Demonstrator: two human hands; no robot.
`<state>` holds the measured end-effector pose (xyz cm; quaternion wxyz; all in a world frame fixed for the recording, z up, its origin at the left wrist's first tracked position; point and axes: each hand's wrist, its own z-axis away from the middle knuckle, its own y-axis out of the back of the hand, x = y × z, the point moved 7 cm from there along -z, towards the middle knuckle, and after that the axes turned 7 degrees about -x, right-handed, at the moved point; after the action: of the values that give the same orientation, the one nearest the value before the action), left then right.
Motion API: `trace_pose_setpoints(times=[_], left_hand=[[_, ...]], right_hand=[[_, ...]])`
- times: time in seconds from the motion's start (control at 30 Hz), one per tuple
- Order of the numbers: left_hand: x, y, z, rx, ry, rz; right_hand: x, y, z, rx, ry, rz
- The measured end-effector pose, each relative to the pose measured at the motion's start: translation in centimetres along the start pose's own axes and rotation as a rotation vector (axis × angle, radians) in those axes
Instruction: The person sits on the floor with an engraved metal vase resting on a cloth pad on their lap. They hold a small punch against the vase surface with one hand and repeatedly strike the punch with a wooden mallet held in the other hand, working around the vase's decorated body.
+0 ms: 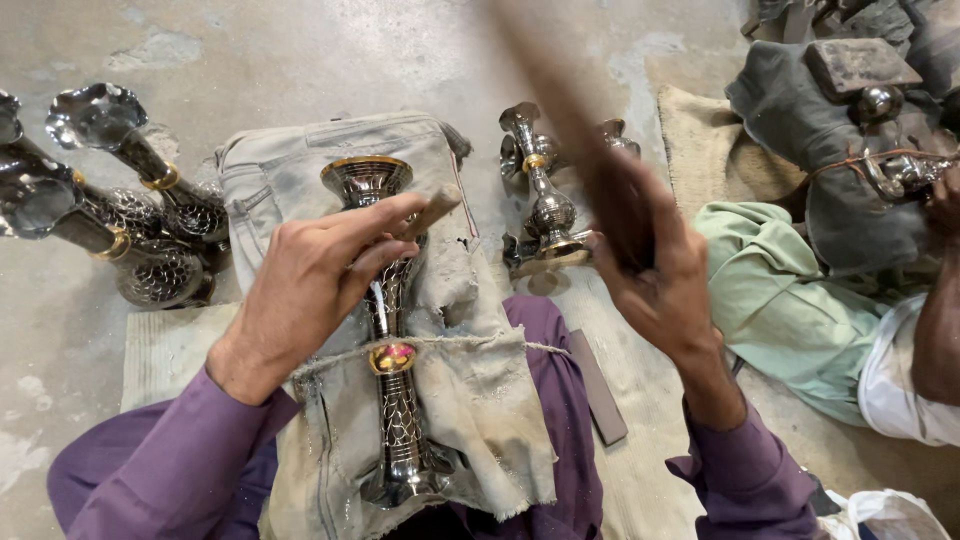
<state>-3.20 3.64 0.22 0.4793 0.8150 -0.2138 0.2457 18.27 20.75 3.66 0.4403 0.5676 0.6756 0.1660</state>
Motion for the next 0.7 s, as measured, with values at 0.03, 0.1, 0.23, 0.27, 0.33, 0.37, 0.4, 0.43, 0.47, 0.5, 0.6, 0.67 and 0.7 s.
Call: trace_pose_setpoints(times=[0.03, 0.1, 0.23, 0.27, 0.33, 0.37, 0.4, 0.43, 0.47, 0.5, 0.6, 0.67, 0.7], left_hand=[[0.1, 0.2, 0.2, 0.028, 0.005, 0.007], [0.3, 0.4, 0.6, 0.079, 0.010, 0.019], [0.4, 0.3, 1.2, 0.141, 0.052, 0.004], [0.4, 0.3, 1.3, 0.157, 0.051, 0.000], [0.2, 0.2, 1.6, 0.172, 0.061, 0.027], [0.1, 0.1, 1.6, 0.172, 0.066, 0.058], [-0.1, 0.0, 1.5, 0.169, 0.069, 0.091], [-0.2, -0.1, 1.6, 0.174, 0.073, 0.102], [-0.2, -0.2, 1.8, 0.179, 0.081, 0.115], [-0.3, -0.2, 1.9, 0.187, 0.088, 0.125], [0.0, -0.2, 2.2, 0.209, 0.028, 0.088], [0.0, -0.5, 2.2, 0.207, 0.020, 0.070], [0.0, -0.6, 2.1, 0.207, 0.015, 0.062]], right_hand=[[-0.1, -0.5, -0.3, -0.086, -0.011, 0.073], [0.1, -1.3, -0.7, -0.251, -0.035, 0.222], [-0.3, -0.2, -1.6, -0.104, -0.024, 0.154], [-0.1, -0.4, -1.8, -0.103, -0.046, -0.002], [-0.1, -1.2, -2.2, -0.206, -0.089, 0.076], [-0.2, -1.6, -2.3, -0.303, -0.075, 0.319], [-0.3, -1.9, -2.3, -0.356, -0.060, 0.486], [-0.6, -1.4, -2.7, -0.264, -0.049, 0.410], [-0.9, -0.7, -2.9, -0.157, -0.024, 0.268], [-1.0, -0.1, -3.1, -0.069, -0.012, 0.082], [-0.8, -1.6, -3.3, -0.302, -0.052, 0.252], [-0.9, -1.8, -3.2, -0.322, -0.052, 0.440], [-1.0, -1.7, -3.2, -0.283, -0.053, 0.480]])
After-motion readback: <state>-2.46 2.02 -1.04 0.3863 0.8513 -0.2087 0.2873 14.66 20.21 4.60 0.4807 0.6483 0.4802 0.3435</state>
